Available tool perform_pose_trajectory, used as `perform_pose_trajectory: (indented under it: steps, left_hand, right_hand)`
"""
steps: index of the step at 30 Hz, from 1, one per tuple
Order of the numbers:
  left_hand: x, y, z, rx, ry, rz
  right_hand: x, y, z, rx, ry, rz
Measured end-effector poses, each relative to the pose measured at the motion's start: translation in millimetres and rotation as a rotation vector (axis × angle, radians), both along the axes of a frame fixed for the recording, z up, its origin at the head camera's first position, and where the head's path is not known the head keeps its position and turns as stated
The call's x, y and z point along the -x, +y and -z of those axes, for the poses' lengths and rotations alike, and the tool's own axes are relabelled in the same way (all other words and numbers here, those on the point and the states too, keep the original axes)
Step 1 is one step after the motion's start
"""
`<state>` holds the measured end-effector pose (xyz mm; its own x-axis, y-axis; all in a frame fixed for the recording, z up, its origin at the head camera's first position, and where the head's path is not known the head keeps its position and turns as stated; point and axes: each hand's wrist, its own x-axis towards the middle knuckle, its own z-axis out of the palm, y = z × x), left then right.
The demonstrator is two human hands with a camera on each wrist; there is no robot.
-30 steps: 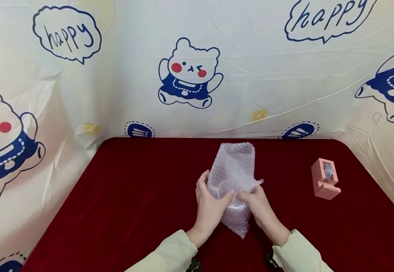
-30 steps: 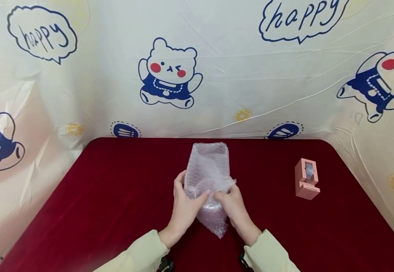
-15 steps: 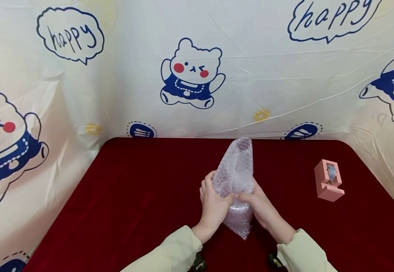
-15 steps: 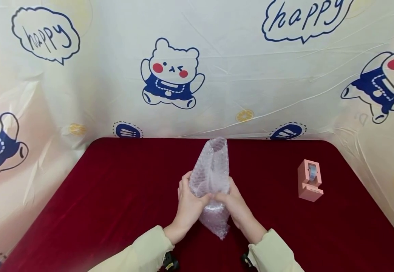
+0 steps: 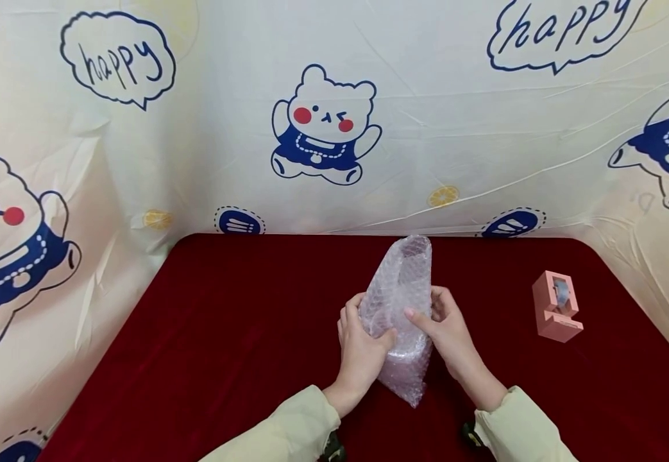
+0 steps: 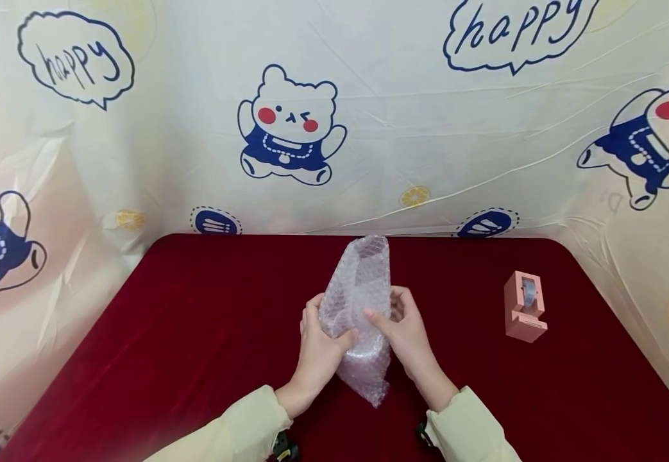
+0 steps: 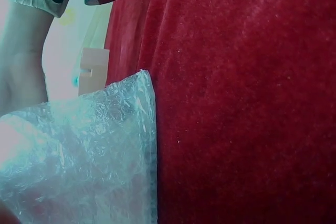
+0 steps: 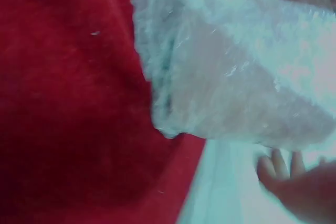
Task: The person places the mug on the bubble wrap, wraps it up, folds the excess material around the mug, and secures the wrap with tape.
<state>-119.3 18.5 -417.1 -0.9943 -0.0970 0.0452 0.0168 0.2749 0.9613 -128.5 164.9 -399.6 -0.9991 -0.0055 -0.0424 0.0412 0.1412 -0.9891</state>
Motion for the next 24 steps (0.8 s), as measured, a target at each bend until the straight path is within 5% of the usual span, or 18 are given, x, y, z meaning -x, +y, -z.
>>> perform_pose_trajectory:
  steps: [5,15,24]
  left_hand:
    - [0.5,-1.7,0.6,0.002,0.003,0.005]
    - [1.0,-1.1,0.5,0.034,0.022,-0.040]
    - [0.2,1.3,1.2,0.030,0.019,-0.029]
  right_hand:
    - [0.5,-4,-3.5,-0.080,0.108,0.098]
    - [0.5,19,-1.1,-0.051,0.212,-0.177]
    - [3.4,20,-9.1,-0.066,0.037,-0.225]
